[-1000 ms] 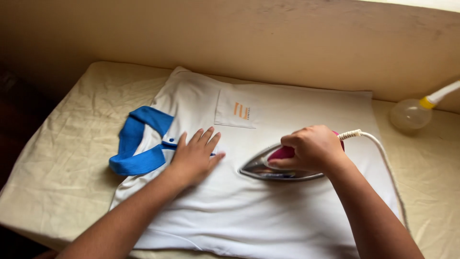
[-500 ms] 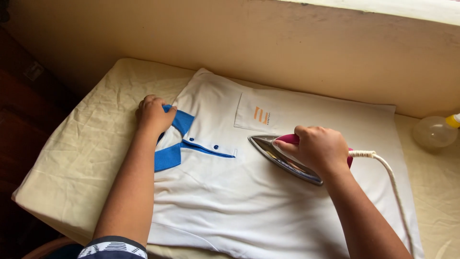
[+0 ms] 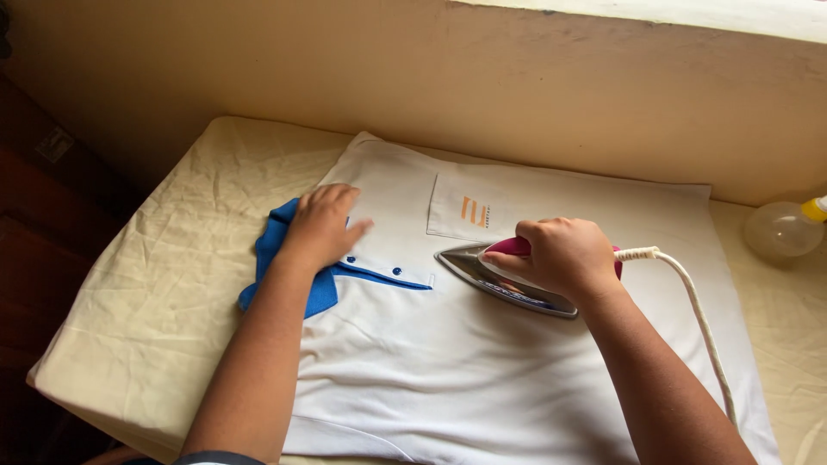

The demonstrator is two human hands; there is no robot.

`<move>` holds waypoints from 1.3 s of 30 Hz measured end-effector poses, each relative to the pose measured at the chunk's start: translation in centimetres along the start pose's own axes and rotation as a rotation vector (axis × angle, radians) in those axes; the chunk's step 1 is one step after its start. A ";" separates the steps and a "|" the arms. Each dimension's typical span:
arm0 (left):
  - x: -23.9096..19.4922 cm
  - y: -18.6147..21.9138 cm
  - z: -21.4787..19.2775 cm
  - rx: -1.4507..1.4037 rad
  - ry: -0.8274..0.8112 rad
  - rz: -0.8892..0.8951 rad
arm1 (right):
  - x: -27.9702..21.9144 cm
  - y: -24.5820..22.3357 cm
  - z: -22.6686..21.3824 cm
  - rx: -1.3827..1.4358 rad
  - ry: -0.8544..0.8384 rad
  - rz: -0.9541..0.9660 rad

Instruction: Ironing a white polo shirt with a blue collar and sleeves using an iron and spray bottle.

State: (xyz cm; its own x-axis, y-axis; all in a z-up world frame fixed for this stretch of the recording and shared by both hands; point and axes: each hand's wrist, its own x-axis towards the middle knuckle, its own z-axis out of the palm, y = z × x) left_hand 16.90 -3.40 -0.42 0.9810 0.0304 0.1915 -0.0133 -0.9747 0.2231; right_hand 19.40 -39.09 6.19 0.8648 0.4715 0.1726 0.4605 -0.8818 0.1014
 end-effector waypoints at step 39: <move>0.5 -4.5 3.5 -0.045 -0.117 -0.317 | 11.7 -13.8 0.2 0.234 -0.075 -0.196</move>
State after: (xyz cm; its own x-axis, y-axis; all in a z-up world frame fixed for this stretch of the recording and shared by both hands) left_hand 18.12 0.20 -4.62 0.9533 0.3021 -0.0049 0.2899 -0.9100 0.2964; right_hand 23.19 -21.43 6.60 0.7633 0.6384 0.0988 0.6460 -0.7563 -0.1039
